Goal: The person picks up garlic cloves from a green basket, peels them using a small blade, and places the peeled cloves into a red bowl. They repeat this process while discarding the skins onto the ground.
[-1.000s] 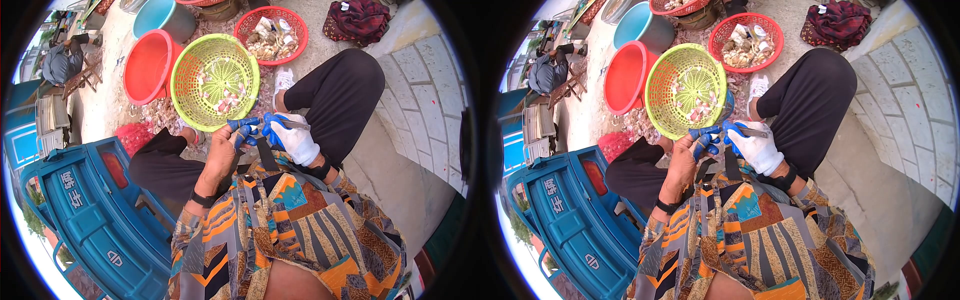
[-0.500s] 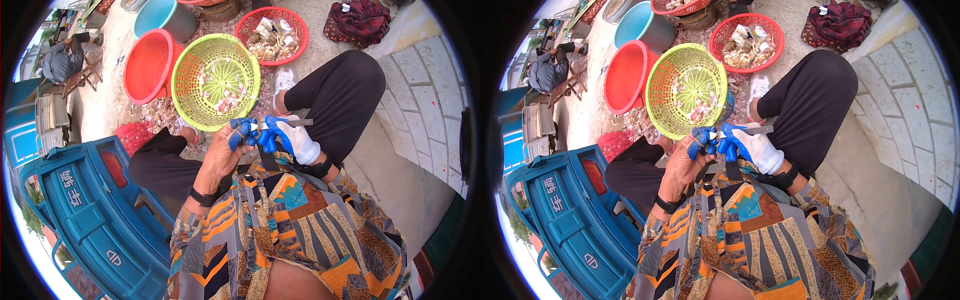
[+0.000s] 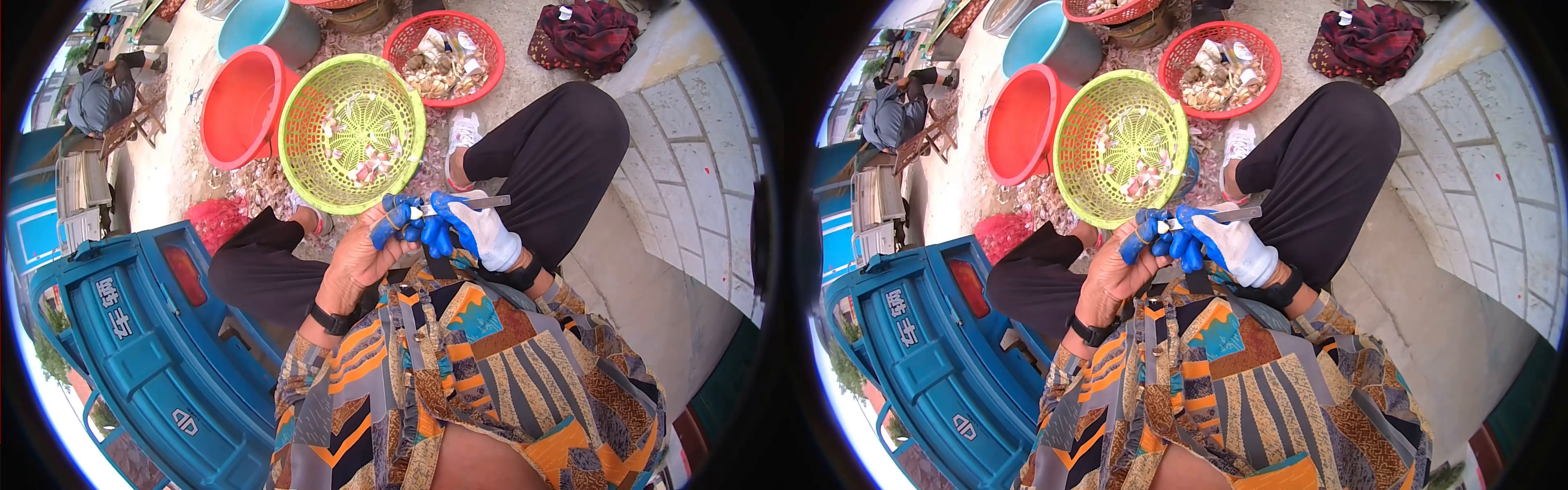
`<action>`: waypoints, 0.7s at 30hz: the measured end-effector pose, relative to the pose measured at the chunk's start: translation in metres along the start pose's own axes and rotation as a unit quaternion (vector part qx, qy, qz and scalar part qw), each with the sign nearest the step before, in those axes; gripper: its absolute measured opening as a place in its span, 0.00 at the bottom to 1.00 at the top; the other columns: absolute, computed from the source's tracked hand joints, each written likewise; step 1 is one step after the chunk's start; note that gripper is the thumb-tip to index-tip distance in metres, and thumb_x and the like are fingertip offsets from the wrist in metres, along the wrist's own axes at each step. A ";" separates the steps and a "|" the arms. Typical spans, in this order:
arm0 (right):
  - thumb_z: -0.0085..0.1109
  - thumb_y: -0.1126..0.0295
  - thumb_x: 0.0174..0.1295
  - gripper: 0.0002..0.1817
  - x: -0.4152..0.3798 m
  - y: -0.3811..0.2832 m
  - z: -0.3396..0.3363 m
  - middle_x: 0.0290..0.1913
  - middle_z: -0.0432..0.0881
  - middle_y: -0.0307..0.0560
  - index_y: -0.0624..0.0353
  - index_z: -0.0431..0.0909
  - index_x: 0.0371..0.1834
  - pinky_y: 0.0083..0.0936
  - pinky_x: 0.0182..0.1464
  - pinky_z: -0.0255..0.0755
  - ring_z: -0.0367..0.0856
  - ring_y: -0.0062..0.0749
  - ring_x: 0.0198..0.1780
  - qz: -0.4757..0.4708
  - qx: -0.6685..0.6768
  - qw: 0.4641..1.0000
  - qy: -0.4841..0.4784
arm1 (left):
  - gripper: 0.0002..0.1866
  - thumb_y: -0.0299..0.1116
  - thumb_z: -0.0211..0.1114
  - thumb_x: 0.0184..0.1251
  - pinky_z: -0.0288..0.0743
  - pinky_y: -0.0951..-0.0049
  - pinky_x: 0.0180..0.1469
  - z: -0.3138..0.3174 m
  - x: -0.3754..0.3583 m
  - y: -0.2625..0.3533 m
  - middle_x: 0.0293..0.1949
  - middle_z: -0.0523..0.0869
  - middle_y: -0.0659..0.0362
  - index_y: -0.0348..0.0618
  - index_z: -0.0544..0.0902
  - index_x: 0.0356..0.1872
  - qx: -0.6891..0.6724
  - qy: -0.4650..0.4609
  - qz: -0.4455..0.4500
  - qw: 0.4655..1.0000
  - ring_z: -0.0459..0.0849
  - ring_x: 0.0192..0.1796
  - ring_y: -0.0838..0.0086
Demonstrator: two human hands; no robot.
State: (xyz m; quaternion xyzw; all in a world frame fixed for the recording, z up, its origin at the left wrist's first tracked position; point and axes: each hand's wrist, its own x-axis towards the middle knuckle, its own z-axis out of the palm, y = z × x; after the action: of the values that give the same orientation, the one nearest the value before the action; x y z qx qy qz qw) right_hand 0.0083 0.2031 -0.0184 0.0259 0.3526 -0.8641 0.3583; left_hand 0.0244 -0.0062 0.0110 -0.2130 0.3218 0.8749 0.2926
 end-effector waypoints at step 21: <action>0.66 0.70 0.65 0.08 0.007 0.001 0.004 0.33 0.87 0.48 0.62 0.86 0.43 0.30 0.35 0.76 0.85 0.33 0.31 -0.276 -0.534 0.792 0.105 | 0.16 0.22 0.63 0.73 0.82 0.74 0.52 0.005 0.000 -0.003 0.51 0.88 0.57 0.32 0.82 0.59 0.301 0.077 0.092 0.946 0.86 0.47 0.78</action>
State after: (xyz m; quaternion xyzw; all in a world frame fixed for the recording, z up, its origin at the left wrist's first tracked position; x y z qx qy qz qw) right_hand 0.0042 0.1956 -0.0180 -0.1778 0.7855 -0.5924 0.0226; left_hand 0.0253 -0.0011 0.0135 -0.1513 0.6096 0.7415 0.2361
